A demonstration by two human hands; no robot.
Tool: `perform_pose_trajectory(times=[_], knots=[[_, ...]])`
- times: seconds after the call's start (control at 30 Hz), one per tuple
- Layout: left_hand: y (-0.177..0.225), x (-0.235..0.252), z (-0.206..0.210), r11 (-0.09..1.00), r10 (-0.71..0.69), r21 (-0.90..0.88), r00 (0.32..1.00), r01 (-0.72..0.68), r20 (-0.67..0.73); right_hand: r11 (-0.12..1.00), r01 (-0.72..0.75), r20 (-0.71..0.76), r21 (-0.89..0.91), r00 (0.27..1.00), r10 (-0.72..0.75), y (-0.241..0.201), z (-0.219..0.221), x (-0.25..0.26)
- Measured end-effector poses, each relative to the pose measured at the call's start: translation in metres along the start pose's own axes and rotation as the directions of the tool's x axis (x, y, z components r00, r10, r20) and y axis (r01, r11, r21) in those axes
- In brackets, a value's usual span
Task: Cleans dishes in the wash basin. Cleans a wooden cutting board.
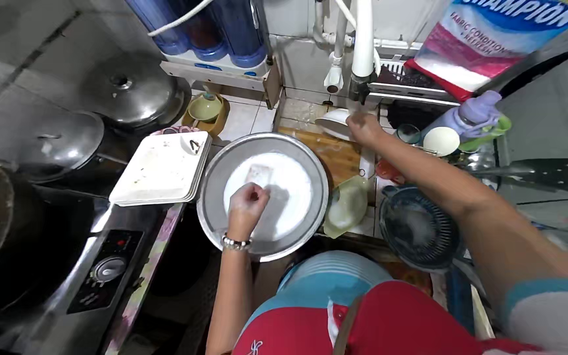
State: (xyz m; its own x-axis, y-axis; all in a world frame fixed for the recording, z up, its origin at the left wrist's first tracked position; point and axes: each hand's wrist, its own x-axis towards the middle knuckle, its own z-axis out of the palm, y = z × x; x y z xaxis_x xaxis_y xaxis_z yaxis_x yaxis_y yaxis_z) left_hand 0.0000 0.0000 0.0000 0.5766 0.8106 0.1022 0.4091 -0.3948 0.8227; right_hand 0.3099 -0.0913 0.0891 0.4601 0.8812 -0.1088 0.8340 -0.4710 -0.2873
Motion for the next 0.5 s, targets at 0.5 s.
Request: perform_pose_trajectory(times=[0.5], knots=[[0.035, 0.046, -0.012, 0.707, 0.707, 0.283, 0.655, -0.649, -0.266, 0.365, 0.912, -0.744, -0.188, 0.110, -0.659, -0.022, 0.064, 0.020]])
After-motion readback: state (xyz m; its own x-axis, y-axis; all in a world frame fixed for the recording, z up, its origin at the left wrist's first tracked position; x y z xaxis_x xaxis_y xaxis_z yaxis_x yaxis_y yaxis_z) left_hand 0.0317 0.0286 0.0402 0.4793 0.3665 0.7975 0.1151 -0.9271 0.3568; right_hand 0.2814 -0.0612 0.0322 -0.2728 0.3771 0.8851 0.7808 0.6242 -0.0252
